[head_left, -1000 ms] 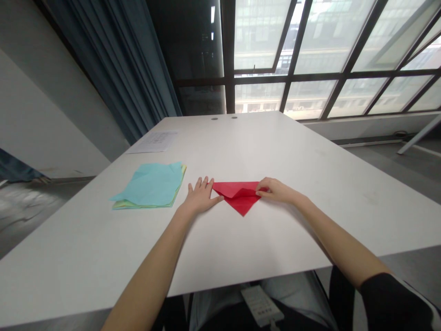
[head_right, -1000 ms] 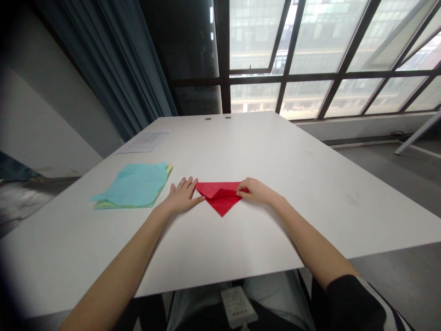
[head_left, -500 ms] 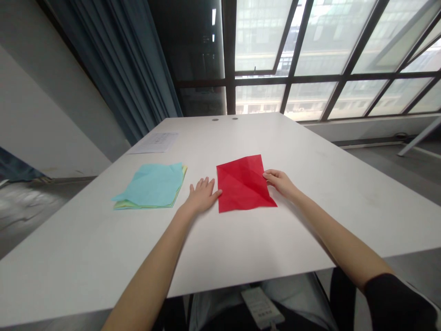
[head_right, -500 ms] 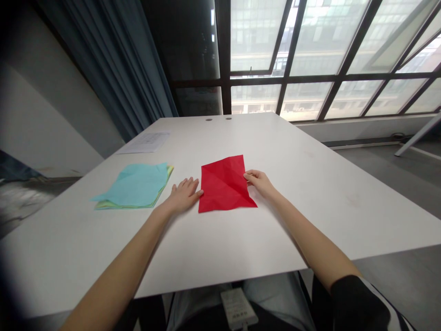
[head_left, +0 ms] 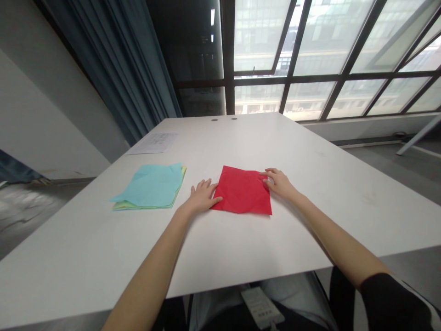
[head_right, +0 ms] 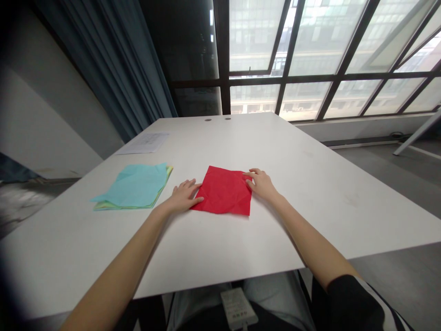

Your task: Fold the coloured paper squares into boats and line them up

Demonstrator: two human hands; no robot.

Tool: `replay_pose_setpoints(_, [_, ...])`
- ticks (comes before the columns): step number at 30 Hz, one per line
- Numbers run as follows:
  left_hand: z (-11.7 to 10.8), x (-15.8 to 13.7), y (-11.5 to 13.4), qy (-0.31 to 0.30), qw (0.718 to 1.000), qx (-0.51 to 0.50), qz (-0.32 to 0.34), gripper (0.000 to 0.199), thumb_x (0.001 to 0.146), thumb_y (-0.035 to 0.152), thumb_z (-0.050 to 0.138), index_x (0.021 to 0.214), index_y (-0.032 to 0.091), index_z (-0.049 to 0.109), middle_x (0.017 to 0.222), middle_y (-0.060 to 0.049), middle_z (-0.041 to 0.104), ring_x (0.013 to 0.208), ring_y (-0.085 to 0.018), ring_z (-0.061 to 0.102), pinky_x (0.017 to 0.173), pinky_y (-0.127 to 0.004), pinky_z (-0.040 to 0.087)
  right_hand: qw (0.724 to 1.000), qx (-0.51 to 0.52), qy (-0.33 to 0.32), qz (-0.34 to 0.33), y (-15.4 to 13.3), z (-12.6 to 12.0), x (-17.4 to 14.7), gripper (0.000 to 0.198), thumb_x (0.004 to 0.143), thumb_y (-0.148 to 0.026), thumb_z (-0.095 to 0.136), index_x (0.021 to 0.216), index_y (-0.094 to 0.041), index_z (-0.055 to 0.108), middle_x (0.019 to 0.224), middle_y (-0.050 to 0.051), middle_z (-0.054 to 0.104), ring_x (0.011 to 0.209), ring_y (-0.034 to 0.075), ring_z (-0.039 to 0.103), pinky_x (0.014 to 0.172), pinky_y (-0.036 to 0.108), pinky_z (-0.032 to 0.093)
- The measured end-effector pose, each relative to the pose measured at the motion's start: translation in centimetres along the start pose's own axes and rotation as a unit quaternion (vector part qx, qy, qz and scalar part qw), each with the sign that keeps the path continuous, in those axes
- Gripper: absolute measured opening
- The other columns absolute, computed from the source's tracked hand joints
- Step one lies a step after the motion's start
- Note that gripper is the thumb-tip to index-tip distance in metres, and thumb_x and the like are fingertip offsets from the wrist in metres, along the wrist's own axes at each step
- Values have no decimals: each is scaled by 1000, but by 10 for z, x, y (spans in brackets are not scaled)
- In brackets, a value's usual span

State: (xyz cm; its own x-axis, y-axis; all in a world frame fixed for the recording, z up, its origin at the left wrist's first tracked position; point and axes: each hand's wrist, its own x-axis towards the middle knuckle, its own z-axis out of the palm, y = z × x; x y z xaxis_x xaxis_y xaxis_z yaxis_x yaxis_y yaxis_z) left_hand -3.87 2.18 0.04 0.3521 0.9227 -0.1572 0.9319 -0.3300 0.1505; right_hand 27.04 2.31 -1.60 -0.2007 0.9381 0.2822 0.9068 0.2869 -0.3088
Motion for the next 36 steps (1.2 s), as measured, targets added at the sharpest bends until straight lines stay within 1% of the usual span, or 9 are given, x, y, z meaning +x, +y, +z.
replay_pose_setpoints(5, [0,1,-1,7,1000,7,-8,57,82,53,35,134,31,32,148,-10,18,135,-33,13,100,-60,17,997,-48,-66,-7,1,-1,1,29,84,-33,43,100,-24,65,119,7,55,105,23,52,91,38,37])
replay_pose_setpoints(10, [1,3,-4,42,998,40,-34,49,85,47,31,128,27,41,146,-9,24,134,-30,15,100,-59,18,996,-47,-77,-8,2,-2,2,27,83,-37,44,85,-21,66,106,7,62,97,22,55,86,35,39])
replay_pose_setpoints(13, [1,3,-5,51,997,45,-32,51,85,53,29,125,26,46,145,-9,27,133,-31,17,100,-59,19,996,-42,-73,-4,3,0,2,27,81,-37,47,95,-21,63,104,7,63,96,22,56,86,36,39])
replay_pose_setpoints(16, [0,2,-5,53,997,45,-18,59,79,61,34,125,26,46,144,-9,28,132,-33,18,99,-59,20,996,-37,-78,-1,5,3,2,39,79,-33,48,115,-21,54,113,8,61,102,24,54,90,38,36])
replay_pose_setpoints(18, [0,2,-5,52,998,44,-13,59,78,61,38,124,26,46,143,-9,30,132,-32,19,99,-59,21,996,-35,-87,-2,6,4,2,45,78,-30,48,122,-21,49,117,8,59,105,25,52,93,40,34])
replay_pose_setpoints(23, [2,4,-7,73,997,29,-5,51,79,55,42,121,27,49,139,-7,37,130,-30,22,101,-55,21,996,-28,-81,0,5,3,1,47,76,-32,51,121,-19,49,113,10,59,102,26,53,90,41,35])
replay_pose_setpoints(27, [2,6,-8,100,995,10,2,47,78,51,47,119,27,51,133,-5,45,126,-28,30,100,-47,26,997,1,-73,7,7,4,2,46,77,-30,50,121,-17,49,105,10,61,97,23,55,88,37,37])
replay_pose_setpoints(32, [-2,7,-8,120,992,-21,17,39,77,39,51,114,27,54,105,-4,62,103,-25,50,86,-38,38,997,39,-69,10,11,5,4,46,76,-28,53,120,-16,50,96,8,64,89,20,57,83,34,41])
replay_pose_setpoints(36, [-2,9,-10,121,991,-57,19,41,77,29,52,118,25,52,92,-4,64,92,-23,56,78,-35,40,996,59,-62,9,12,4,4,43,76,-26,54,118,-16,52,93,7,65,83,19,59,78,30,42])
